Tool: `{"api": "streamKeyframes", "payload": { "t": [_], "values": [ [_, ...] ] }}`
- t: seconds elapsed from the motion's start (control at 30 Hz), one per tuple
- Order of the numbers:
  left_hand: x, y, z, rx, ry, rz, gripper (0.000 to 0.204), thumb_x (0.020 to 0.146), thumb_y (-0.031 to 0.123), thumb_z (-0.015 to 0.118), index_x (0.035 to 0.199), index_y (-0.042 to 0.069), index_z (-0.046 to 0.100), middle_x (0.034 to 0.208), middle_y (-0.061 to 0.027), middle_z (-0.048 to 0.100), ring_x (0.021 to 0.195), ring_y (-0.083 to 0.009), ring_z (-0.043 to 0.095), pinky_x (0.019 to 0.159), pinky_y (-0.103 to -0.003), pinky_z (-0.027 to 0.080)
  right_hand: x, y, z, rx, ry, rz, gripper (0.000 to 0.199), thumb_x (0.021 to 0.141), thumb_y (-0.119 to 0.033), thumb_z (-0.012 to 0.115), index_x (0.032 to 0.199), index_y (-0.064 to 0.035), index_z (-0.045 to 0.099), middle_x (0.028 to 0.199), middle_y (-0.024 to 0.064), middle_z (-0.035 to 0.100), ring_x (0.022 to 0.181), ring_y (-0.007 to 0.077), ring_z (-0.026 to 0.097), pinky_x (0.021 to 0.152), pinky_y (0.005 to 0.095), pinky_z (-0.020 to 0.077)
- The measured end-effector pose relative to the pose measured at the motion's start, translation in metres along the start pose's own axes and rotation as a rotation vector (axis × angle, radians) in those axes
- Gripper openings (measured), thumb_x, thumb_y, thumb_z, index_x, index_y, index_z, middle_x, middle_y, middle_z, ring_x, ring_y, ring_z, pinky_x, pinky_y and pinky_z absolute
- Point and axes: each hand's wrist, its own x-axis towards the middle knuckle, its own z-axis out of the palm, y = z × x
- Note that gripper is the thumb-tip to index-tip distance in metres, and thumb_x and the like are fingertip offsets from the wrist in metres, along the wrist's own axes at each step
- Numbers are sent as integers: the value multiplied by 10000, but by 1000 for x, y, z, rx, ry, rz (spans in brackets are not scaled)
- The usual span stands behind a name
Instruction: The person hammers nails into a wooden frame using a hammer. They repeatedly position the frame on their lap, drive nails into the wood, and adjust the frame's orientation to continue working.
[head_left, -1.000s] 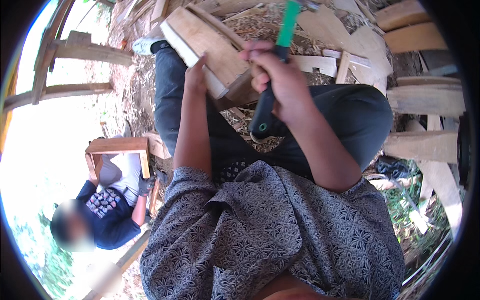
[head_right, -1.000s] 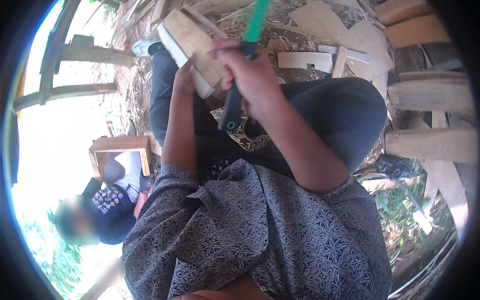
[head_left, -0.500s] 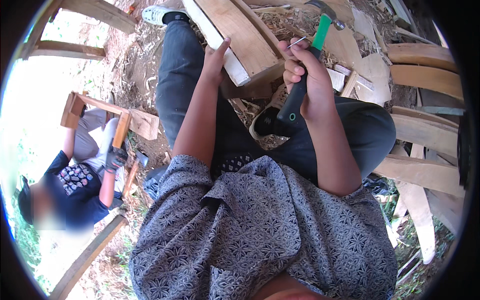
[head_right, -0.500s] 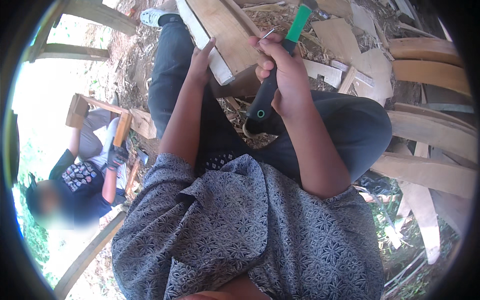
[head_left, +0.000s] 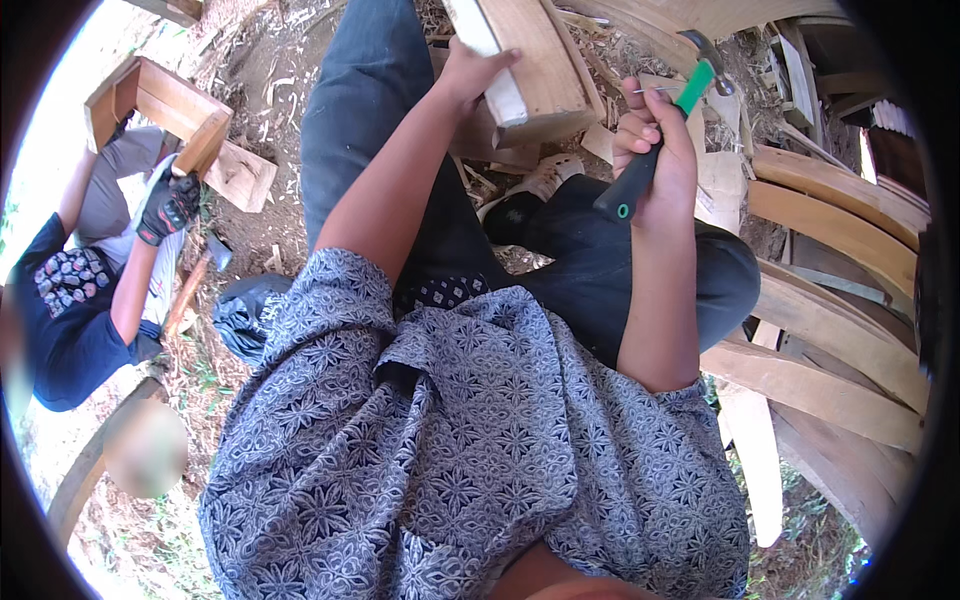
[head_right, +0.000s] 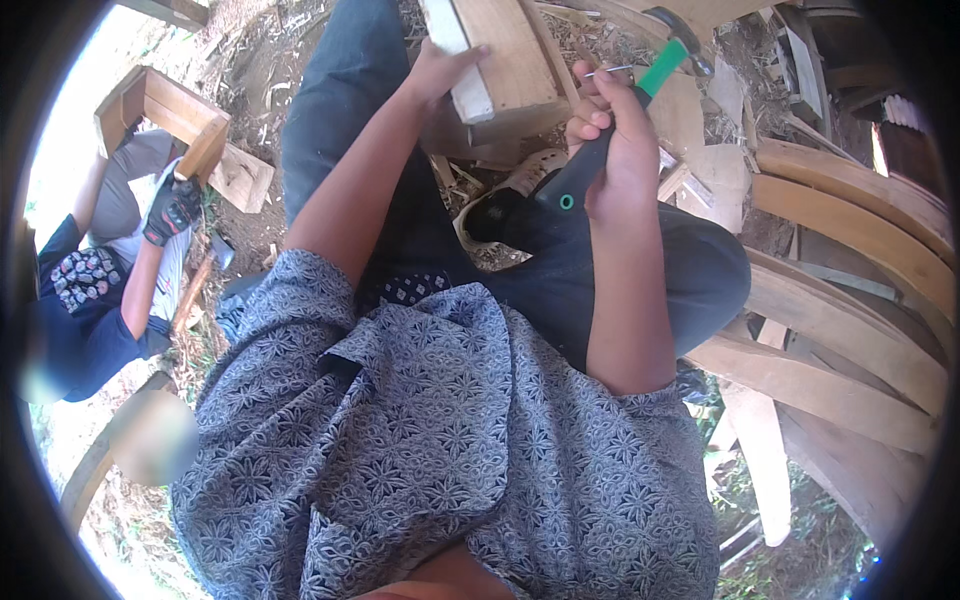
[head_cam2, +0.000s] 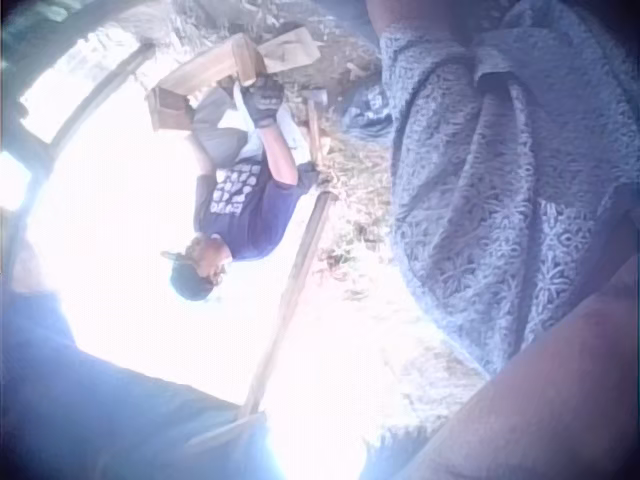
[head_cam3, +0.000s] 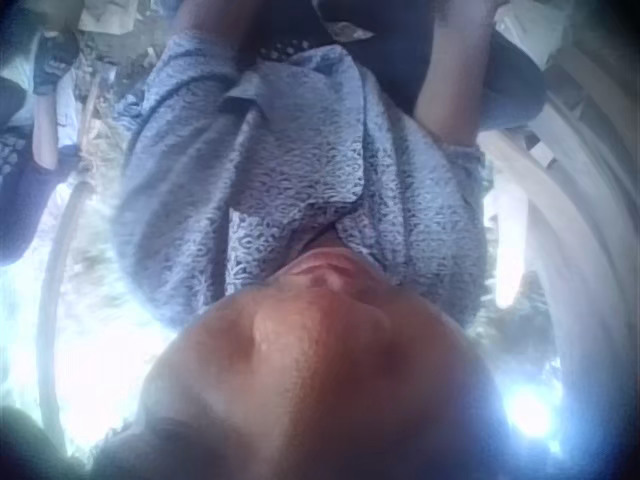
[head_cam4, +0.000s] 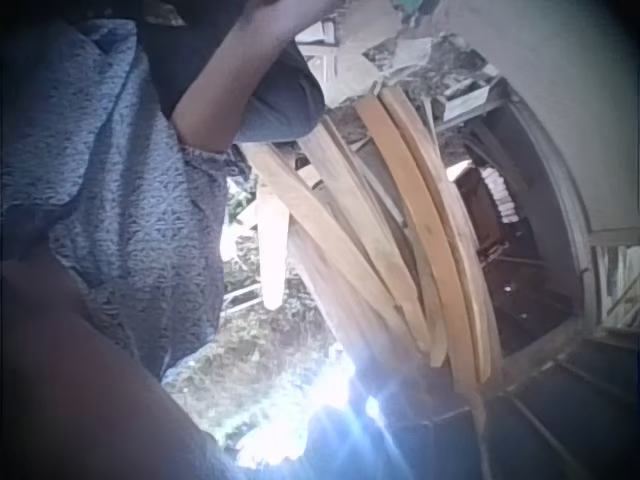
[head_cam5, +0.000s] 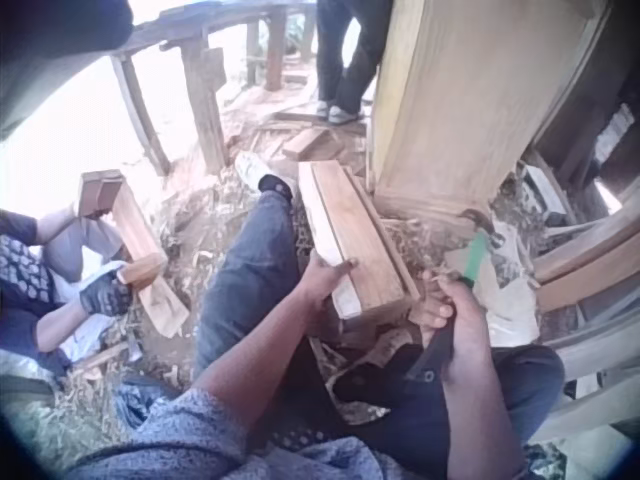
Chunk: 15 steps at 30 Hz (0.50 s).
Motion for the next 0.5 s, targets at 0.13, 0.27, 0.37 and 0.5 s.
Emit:
{"api": "streamKeyframes", "payload": {
  "t": [0.13,0.27,0.37,0.5],
  "values": [
    [24,10,32,136,123,-42,615,895,198,781,1337,-94,469,1263,-184,631,1126,-295,672,919,-412,584,-1,-18,1,-119,75,-12,170,962,-96,676,1086,-34,577,1026,58,644,639,29,493,553,191,431],
    [44,21,61,342,195,1,866,789,108,805,1435,-139,284,1390,-254,548,1197,-384,627,982,-434,549,-3,-35,-12,-158,116,23,157,952,-75,688,1055,-29,580,955,46,623,625,33,489,533,194,413],
    [40,32,81,500,190,-111,917,798,93,782,1470,-106,193,1350,-300,567,1208,-386,629,1010,-439,531,-4,-47,-28,-192,146,46,125,949,-59,690,1005,-27,583,926,52,620,607,38,487,530,190,417],
    [26,29,106,418,250,-166,948,816,70,721,1523,-66,105,1299,-324,599,1208,-416,629,1034,-447,508,-2,-48,-32,-178,174,39,123,951,-57,688,1001,-27,579,911,50,611,605,36,486,518,183,415]
  ]
}}
